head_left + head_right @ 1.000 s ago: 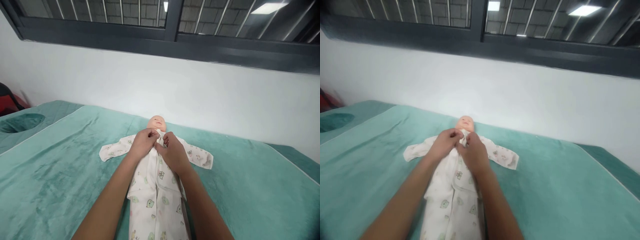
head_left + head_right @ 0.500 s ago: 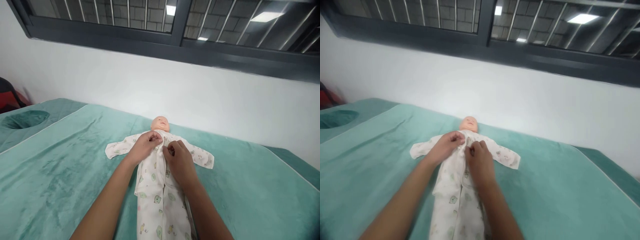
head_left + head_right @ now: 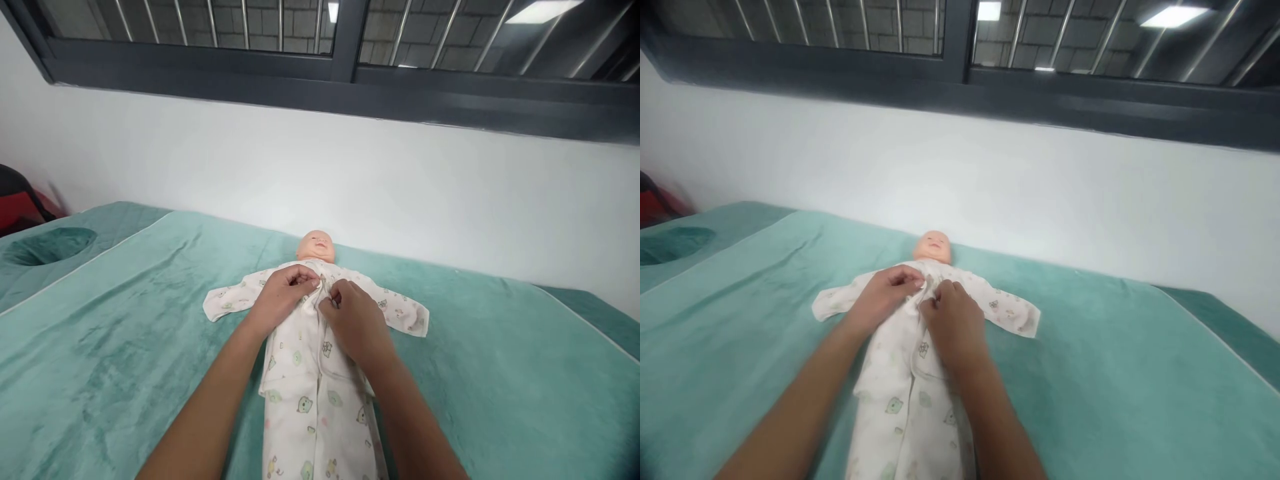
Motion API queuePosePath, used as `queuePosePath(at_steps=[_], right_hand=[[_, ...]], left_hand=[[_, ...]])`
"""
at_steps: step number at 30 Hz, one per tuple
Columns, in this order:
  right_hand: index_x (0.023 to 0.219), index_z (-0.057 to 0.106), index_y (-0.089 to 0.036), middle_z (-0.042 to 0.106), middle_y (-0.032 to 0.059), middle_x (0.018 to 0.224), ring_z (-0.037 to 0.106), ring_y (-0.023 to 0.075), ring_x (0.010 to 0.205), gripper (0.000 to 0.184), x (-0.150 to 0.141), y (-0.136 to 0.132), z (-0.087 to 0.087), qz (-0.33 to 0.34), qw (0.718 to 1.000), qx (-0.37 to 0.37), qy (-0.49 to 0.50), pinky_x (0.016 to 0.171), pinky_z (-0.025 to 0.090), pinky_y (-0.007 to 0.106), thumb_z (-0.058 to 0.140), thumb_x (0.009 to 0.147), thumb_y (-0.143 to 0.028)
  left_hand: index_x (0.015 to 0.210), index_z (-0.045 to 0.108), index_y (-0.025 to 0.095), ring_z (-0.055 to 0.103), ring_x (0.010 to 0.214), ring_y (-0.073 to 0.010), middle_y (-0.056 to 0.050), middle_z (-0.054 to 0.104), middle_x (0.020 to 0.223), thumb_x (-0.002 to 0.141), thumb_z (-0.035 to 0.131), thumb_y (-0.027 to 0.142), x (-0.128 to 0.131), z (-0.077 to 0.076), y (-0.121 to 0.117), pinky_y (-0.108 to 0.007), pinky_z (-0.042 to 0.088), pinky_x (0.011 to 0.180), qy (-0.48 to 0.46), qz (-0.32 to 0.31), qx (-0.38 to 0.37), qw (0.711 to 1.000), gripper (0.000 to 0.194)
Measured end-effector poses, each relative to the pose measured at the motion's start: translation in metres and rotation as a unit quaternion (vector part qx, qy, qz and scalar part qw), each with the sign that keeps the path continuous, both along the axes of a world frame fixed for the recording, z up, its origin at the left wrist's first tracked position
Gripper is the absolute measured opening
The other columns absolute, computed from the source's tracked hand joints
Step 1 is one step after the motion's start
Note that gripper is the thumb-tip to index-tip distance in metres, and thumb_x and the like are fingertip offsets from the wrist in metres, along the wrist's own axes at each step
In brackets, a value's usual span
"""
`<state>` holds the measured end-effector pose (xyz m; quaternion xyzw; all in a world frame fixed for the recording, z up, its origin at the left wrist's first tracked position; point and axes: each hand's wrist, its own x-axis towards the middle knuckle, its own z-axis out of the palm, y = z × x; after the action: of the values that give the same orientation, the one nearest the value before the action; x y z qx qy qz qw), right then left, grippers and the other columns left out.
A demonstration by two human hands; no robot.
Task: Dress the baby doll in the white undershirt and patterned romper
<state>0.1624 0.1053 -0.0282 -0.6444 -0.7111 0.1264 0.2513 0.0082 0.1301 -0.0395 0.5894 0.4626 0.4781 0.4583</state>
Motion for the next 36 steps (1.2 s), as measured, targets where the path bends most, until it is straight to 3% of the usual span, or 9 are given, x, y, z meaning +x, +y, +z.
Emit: queuePosePath(at_steps=[5,9,14,20,26,29,36], right_hand=[[0.066,0.042,-0.023,0.052,-0.0013,0.069,0.045,0.0155,0.063,0.011,0.004,0.001,-0.001,0.01,0.986,0.067,0.154,0.056,0.032,0.027,0.048,0.075,-0.022],[0.067,0.047,-0.023,0.051,-0.0035,0.063,0.043,0.0141,0.056,0.008,0.009,-0.001,0.001,0.043,0.971,0.024,0.236,0.052,0.032,0.026,0.048,0.075,-0.022],[0.075,0.052,-0.024,0.052,-0.0048,0.063,0.046,0.0141,0.057,0.003,0.01,0.002,-0.001,0.06,0.969,-0.018,0.239,0.052,0.035,0.025,0.051,0.078,-0.026],[0.074,0.06,-0.023,0.055,-0.002,0.067,0.048,0.0151,0.063,0.011,0.004,0.004,-0.008,0.045,0.978,0.052,0.197,0.06,0.036,0.027,0.054,0.081,-0.03],[0.075,0.067,-0.022,0.058,-0.0028,0.067,0.05,0.0136,0.065,0.014,0.013,0.008,-0.007,0.032,0.935,-0.043,0.351,0.06,0.037,0.025,0.061,0.079,-0.034],[0.079,0.069,-0.021,0.052,-0.0037,0.062,0.044,0.0114,0.058,0.017,0.014,0.009,-0.007,0.024,0.908,-0.074,0.412,0.056,0.034,0.024,0.064,0.078,-0.037],[0.082,0.068,-0.02,0.047,-0.004,0.061,0.037,0.0095,0.055,0.02,0.013,0.011,-0.015,0.042,0.883,-0.073,0.461,0.053,0.029,0.024,0.064,0.08,-0.039]], left_hand=[[0.083,0.068,0.019,0.056,0.075,-0.0149,-0.001,0.066,0.082,0.077,0.067,0.038,0.001,0.002,-0.001,-0.026,0.041,0.07,-0.002,0.013,-0.012,1.0,0.02],[0.082,0.068,0.019,0.057,0.076,-0.0151,-0.001,0.065,0.081,0.076,0.067,0.038,0.0,0.005,-0.001,-0.026,0.042,0.072,-0.016,0.006,-0.028,0.999,0.02],[0.083,0.068,0.02,0.052,0.072,-0.0133,0.001,0.06,0.076,0.079,0.066,0.036,0.0,0.004,-0.001,-0.025,0.039,0.068,0.004,0.001,-0.012,1.0,0.017],[0.083,0.068,0.019,0.051,0.073,-0.0134,0.001,0.059,0.076,0.08,0.065,0.036,0.0,0.002,-0.001,-0.025,0.038,0.068,0.001,-0.004,-0.006,1.0,0.017],[0.084,0.071,0.02,0.054,0.075,-0.0142,-0.001,0.065,0.08,0.078,0.068,0.037,0.001,0.004,-0.002,-0.025,0.04,0.069,-0.012,0.002,-0.025,1.0,0.018],[0.084,0.072,0.02,0.056,0.076,-0.0145,-0.001,0.066,0.08,0.077,0.069,0.037,0.001,0.006,-0.003,-0.025,0.041,0.071,-0.025,-0.003,-0.032,0.999,0.019],[0.085,0.071,0.019,0.055,0.074,-0.0134,0.0,0.065,0.08,0.079,0.068,0.037,0.005,0.006,-0.005,-0.025,0.041,0.07,-0.056,-0.012,-0.026,0.998,0.019]])
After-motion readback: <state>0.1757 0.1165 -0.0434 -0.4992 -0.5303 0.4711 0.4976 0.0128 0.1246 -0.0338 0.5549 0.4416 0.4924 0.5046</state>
